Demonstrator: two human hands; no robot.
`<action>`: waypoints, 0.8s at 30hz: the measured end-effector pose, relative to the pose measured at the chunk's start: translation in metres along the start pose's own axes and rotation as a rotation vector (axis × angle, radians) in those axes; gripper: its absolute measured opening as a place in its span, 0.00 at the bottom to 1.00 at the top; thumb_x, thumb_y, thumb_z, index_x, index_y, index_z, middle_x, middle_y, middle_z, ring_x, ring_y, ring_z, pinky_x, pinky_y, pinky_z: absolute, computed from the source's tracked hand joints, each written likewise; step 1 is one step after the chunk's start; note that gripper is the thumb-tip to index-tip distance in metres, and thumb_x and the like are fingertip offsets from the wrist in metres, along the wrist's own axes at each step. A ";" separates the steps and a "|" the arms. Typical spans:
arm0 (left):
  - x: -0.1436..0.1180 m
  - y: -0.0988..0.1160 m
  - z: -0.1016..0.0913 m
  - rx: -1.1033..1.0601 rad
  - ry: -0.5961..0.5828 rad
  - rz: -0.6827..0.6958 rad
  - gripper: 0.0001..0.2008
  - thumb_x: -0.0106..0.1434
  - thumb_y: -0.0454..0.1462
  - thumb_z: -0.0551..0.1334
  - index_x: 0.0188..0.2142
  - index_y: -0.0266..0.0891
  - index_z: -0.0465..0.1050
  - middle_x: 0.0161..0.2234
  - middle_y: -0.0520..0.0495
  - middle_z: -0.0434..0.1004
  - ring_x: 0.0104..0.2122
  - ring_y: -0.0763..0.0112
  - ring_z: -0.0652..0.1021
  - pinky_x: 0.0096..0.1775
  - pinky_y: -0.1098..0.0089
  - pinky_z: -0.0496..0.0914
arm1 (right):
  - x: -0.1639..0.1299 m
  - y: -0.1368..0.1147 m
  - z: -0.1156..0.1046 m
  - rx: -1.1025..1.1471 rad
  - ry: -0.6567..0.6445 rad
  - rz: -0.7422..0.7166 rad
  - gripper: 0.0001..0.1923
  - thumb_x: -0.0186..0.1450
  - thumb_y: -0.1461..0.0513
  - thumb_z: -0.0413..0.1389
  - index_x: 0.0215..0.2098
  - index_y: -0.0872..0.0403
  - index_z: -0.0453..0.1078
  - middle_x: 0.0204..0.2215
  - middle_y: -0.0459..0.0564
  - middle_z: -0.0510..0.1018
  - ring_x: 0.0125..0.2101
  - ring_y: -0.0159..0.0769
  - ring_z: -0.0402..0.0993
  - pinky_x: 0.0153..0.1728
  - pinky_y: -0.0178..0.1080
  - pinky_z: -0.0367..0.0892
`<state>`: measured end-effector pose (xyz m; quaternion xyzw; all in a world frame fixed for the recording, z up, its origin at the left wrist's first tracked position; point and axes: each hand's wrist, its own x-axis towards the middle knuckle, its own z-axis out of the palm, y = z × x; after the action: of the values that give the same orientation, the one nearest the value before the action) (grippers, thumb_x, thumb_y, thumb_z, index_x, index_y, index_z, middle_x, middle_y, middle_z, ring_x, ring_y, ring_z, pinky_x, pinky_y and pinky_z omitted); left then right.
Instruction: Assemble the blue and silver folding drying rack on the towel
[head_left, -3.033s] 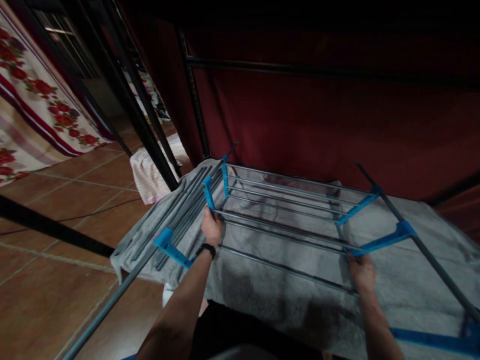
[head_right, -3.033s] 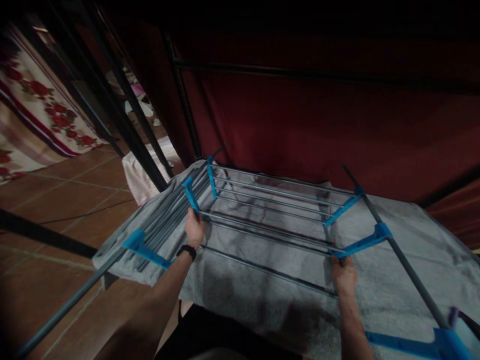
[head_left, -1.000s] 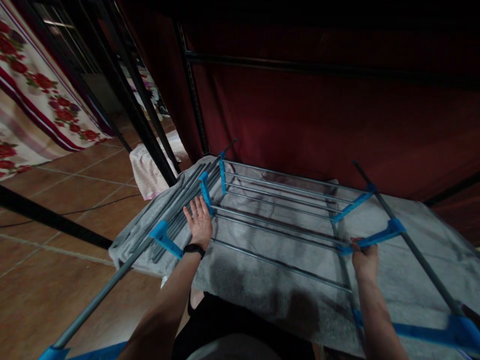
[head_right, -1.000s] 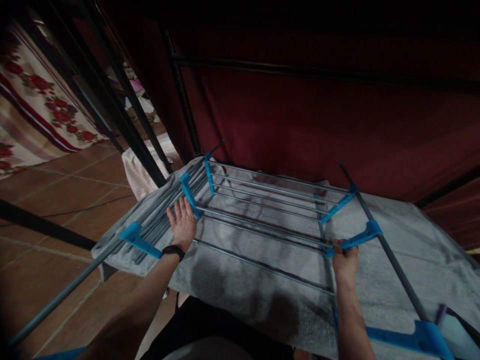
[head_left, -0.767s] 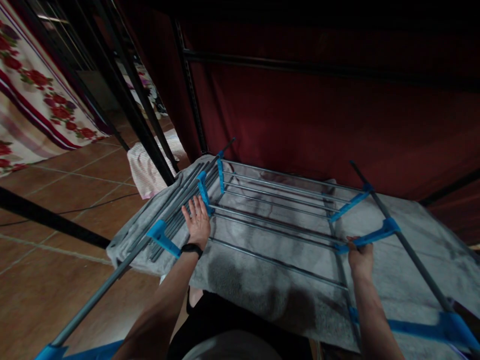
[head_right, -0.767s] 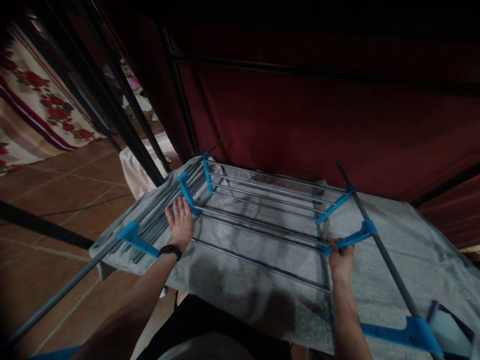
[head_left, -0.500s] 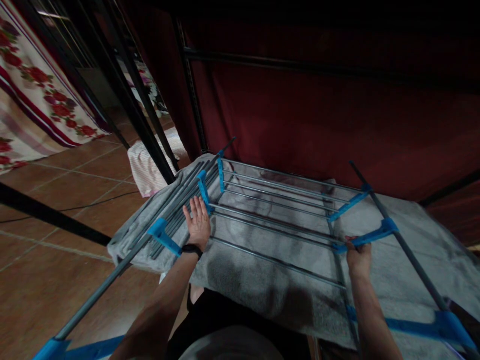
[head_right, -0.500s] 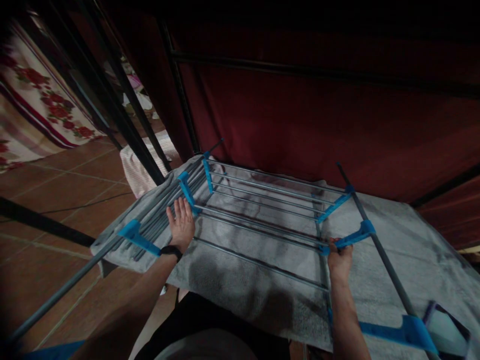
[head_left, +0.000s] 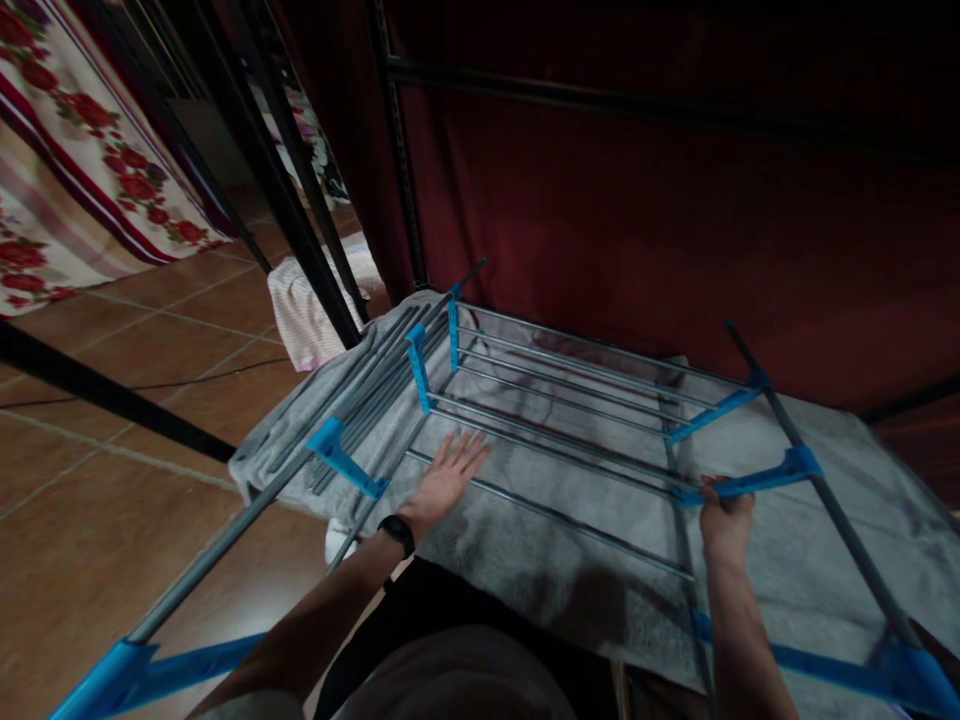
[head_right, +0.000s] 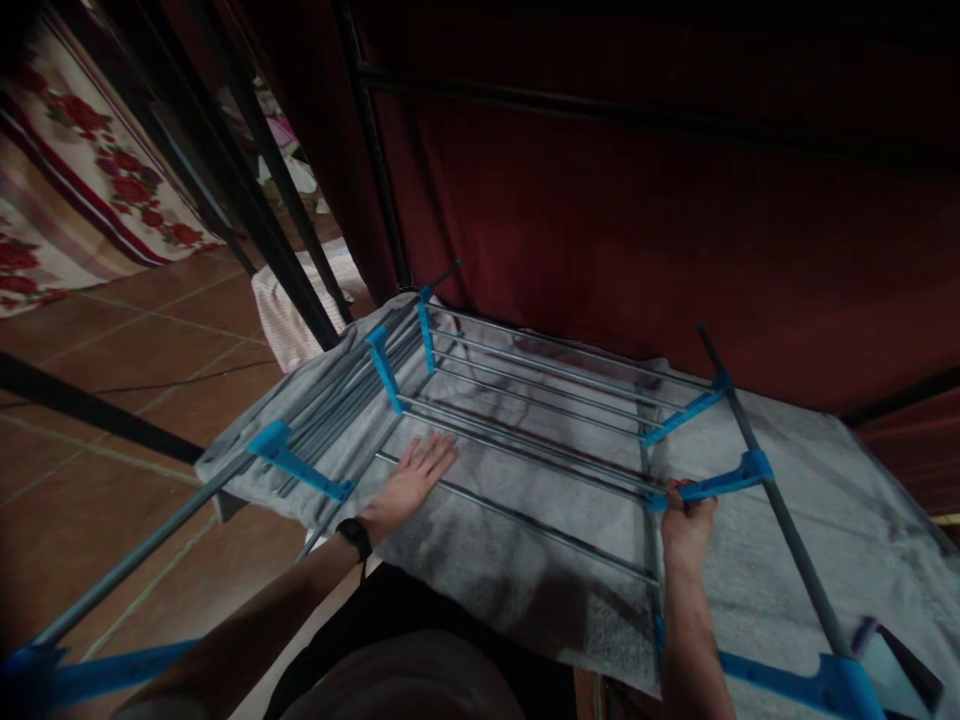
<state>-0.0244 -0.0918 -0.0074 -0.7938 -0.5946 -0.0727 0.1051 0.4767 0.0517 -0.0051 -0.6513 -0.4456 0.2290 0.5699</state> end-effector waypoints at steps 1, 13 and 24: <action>-0.001 0.005 0.002 -0.035 -0.027 0.097 0.36 0.68 0.25 0.50 0.74 0.43 0.60 0.75 0.42 0.59 0.75 0.56 0.58 0.73 0.47 0.54 | 0.000 0.000 -0.001 0.007 -0.013 -0.001 0.25 0.53 0.49 0.63 0.43 0.48 0.61 0.38 0.46 0.75 0.44 0.44 0.77 0.53 0.51 0.70; 0.004 0.016 0.003 -0.218 -0.038 0.323 0.21 0.73 0.31 0.56 0.63 0.39 0.74 0.62 0.36 0.77 0.62 0.54 0.74 0.65 0.51 0.67 | -0.075 0.034 -0.010 -0.056 -0.077 0.104 0.36 0.58 0.49 0.60 0.62 0.49 0.61 0.51 0.54 0.75 0.51 0.46 0.75 0.57 0.53 0.70; 0.002 0.022 -0.001 -0.174 -0.056 0.319 0.19 0.75 0.31 0.54 0.60 0.37 0.75 0.61 0.35 0.76 0.62 0.57 0.74 0.64 0.53 0.68 | -0.177 0.024 -0.012 -0.564 -0.411 -0.611 0.20 0.77 0.53 0.45 0.52 0.49 0.76 0.52 0.58 0.82 0.56 0.50 0.76 0.62 0.57 0.61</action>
<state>-0.0033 -0.0963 -0.0083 -0.8858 -0.4554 -0.0843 0.0298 0.4059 -0.1020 -0.0622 -0.5607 -0.7659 0.0448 0.3116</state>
